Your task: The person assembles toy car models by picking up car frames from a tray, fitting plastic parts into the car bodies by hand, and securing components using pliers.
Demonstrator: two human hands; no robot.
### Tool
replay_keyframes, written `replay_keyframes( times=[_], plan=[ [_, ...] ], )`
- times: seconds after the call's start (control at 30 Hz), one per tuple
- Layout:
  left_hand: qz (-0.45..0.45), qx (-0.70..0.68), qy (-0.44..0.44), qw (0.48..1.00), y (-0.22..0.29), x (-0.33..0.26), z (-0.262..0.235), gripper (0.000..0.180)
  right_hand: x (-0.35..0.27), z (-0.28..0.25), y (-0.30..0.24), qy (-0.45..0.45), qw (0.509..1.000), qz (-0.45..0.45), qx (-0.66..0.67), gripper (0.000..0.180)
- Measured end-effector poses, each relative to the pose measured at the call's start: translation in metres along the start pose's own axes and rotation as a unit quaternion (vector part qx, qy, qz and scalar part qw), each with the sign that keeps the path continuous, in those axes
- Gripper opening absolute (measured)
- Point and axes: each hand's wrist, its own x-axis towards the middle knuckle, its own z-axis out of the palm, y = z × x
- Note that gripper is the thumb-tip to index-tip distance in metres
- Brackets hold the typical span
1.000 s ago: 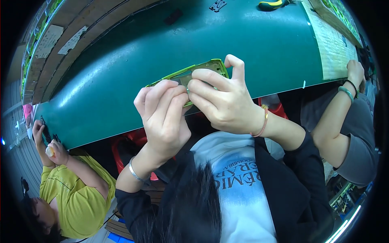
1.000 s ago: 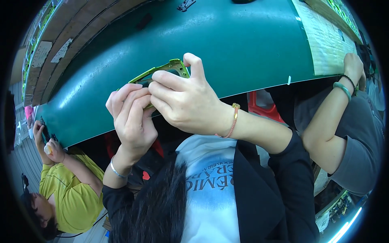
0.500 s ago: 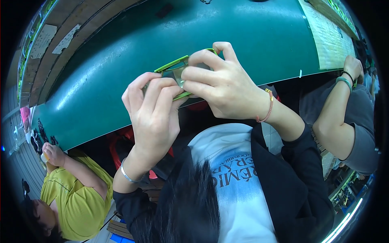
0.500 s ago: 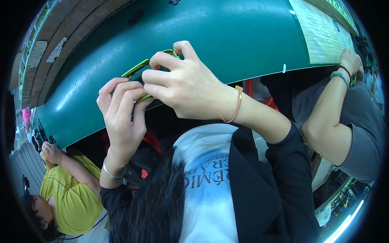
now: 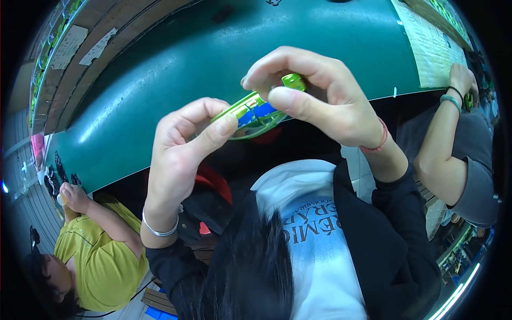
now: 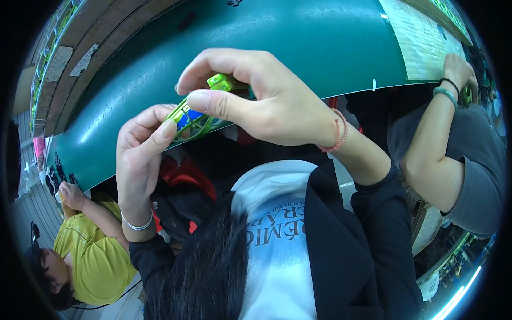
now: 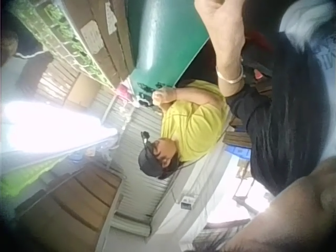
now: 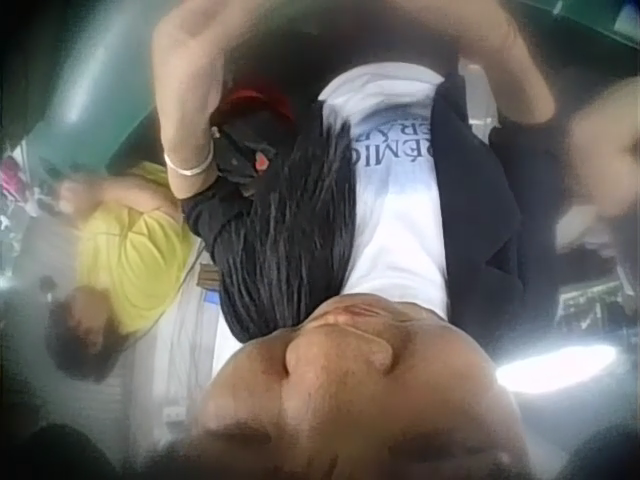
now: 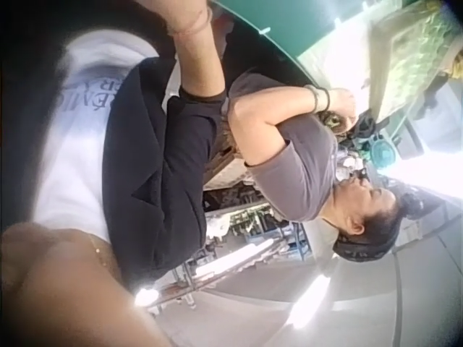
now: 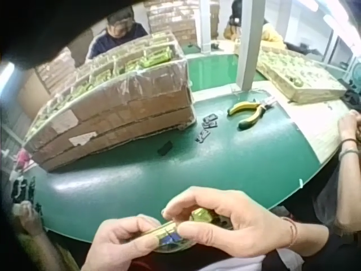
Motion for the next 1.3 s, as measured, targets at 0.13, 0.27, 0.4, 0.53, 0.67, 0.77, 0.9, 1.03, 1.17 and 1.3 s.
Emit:
replay_keyframes(
  times=[0.13, 0.27, 0.4, 0.53, 0.67, 0.77, 0.9, 1.03, 1.17, 1.3],
  plan=[
    [-0.07, -0.202, -0.044, 0.976, -0.005, -0.006, 0.005, 0.021, -0.008, 0.008, -0.003, 0.054, 0.995, -0.005, 0.089, 0.033],
    [-0.11, -0.256, -0.051, 0.959, -0.001, -0.007, 0.007, 0.023, -0.009, -0.007, -0.015, -0.023, 0.989, 0.118, 0.091, 0.033],
    [-0.137, -0.288, -0.043, 0.947, -0.002, -0.008, 0.011, 0.025, -0.007, -0.001, -0.018, 0.003, 0.99, 0.107, 0.093, 0.032],
    [-0.138, -0.281, -0.038, 0.949, -0.002, -0.007, 0.013, 0.028, -0.005, 0.003, -0.012, 0.047, 0.989, 0.103, 0.096, 0.034],
    [-0.116, -0.257, -0.082, 0.956, -0.005, -0.005, 0.018, 0.03, -0.001, 0.001, -0.019, 0.058, 0.982, 0.152, 0.098, 0.033],
    [-0.123, -0.202, -0.105, 0.966, -0.001, -0.006, 0.022, 0.039, 0.001, 0.002, -0.019, 0.055, 0.981, 0.16, 0.094, 0.031],
    [0.126, 0.169, 0.009, 0.977, -0.012, -0.009, 0.039, 0.043, 0.004, 0.002, -0.023, 0.034, 0.974, 0.207, 0.08, 0.026],
    [0.168, 0.342, 0.071, 0.922, -0.01, -0.01, 0.047, 0.035, 0.004, 0.001, -0.024, 0.044, 0.979, 0.187, 0.063, 0.023],
    [0.229, 0.305, 0.145, 0.913, -0.02, -0.005, 0.048, 0.028, 0.002, 0.0, -0.027, 0.073, 0.984, 0.154, 0.058, 0.02],
    [0.2, 0.035, 0.168, 0.965, -0.021, -0.009, 0.058, 0.021, -0.003, -0.006, -0.021, 0.055, 0.98, 0.157, 0.111, 0.034]
  ],
)
